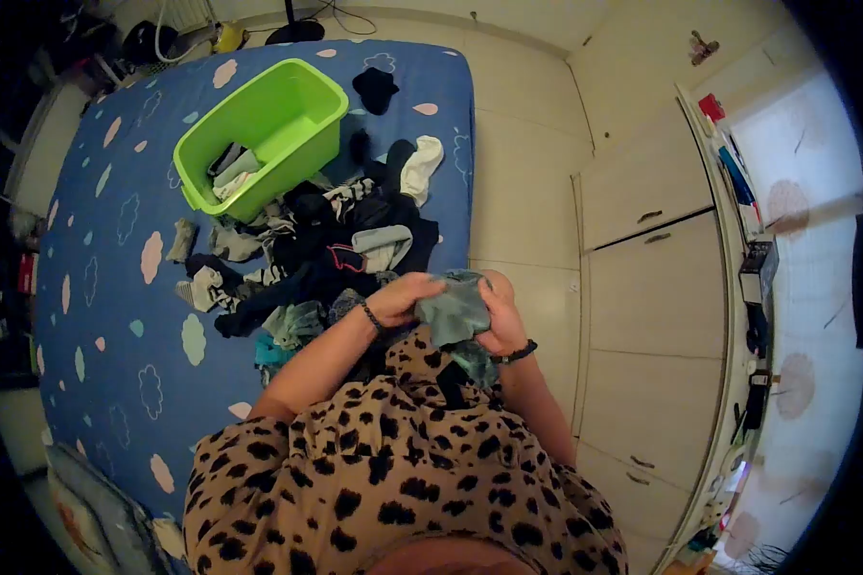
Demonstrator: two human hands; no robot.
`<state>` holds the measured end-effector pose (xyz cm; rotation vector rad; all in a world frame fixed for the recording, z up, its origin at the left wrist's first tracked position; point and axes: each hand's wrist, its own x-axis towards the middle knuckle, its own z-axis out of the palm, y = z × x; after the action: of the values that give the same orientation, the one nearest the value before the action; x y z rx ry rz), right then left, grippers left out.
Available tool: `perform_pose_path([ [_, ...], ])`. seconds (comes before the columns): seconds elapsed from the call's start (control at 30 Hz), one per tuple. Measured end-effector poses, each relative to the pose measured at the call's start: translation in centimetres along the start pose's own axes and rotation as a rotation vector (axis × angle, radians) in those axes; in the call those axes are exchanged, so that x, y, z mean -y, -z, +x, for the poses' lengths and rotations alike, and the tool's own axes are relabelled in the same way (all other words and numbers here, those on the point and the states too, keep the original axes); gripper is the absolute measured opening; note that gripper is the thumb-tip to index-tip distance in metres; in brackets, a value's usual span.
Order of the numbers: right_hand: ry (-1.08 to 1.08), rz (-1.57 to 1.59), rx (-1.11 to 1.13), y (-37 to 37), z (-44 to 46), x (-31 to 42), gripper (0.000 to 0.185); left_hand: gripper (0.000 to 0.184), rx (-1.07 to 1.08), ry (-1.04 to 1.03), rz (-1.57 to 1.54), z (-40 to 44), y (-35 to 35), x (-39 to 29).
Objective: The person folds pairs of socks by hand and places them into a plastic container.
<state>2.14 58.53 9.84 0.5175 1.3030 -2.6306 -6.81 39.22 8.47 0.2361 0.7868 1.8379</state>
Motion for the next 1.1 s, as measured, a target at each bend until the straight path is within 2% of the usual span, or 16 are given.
perform_pose_path([
  [0.07,-0.005,-0.004,-0.122,1.6,0.6,-0.7,0.013,0.033,-0.086,-0.07,-0.176,-0.1,-0.3,-0.8],
  [0.13,0.117,-0.712,0.151,2.5,0.5,0.0,0.015,0.034,-0.093,-0.051,-0.193,0.4,-0.7,-0.7],
  [0.2,0.053,-0.947,0.326,0.5,-0.4,2.3,0.023,0.035,-0.103,-0.033,-0.213,0.9,-0.6,-0.3],
  [0.27,-0.068,-0.95,0.411,-0.9,-0.4,3.5,0.031,0.031,-0.068,0.005,-0.169,1.7,0.1,0.3],
  [0.3,-0.07,-0.699,0.196,-0.9,-0.2,3.7,0.031,0.031,-0.065,0.006,-0.17,1.6,-0.1,0.4],
  [0.33,-0.071,-0.444,-0.015,-0.8,-0.1,3.6,0.031,0.032,-0.016,-0.046,0.146,1.4,-0.2,0.6],
  [0.4,0.002,-0.385,-0.016,0.0,0.6,2.7,0.03,0.037,0.108,-0.034,0.648,0.3,-1.3,-1.0],
  [0.57,0.084,-0.067,-0.198,-1.1,0.9,1.7,0.018,0.034,-0.002,-0.064,0.11,0.2,-1.2,-1.3],
  [0.67,0.013,-0.264,-0.031,0.6,1.0,2.5,0.019,0.035,0.097,-0.204,-0.239,0.1,-2.8,-1.9],
  [0.7,0.231,-0.807,0.174,-1.0,0.2,4.6,0.019,0.035,0.099,-0.207,-0.243,0.4,-2.8,-1.8],
  [0.77,0.448,-1.352,0.396,-2.1,-0.3,5.5,0.018,0.035,-0.044,-0.146,-0.181,0.8,-2.9,-1.4],
  [0.87,0.553,-1.609,0.113,-2.5,-1.0,4.8,0.015,0.034,-0.053,-0.101,0.028,0.8,-2.7,-1.2],
  [0.9,0.384,-1.08,-0.036,-2.9,-0.9,4.2,0.016,0.033,-0.056,-0.176,0.415,0.1,-3.6,-1.5],
  [0.93,0.231,-0.535,-0.159,-3.1,-0.8,3.7,0.017,0.034,-0.006,-0.103,0.548,-0.7,-4.6,-2.2],
  [1.0,0.238,-0.447,-0.16,-3.1,-1.0,3.0,0.019,0.035,0.061,-0.014,0.691,-1.4,-4.4,-1.9],
  [1.1,0.158,-0.06,-0.129,-5.0,-1.9,3.6,0.027,0.034,0.046,-0.028,0.391,-1.5,-2.9,-1.1],
])
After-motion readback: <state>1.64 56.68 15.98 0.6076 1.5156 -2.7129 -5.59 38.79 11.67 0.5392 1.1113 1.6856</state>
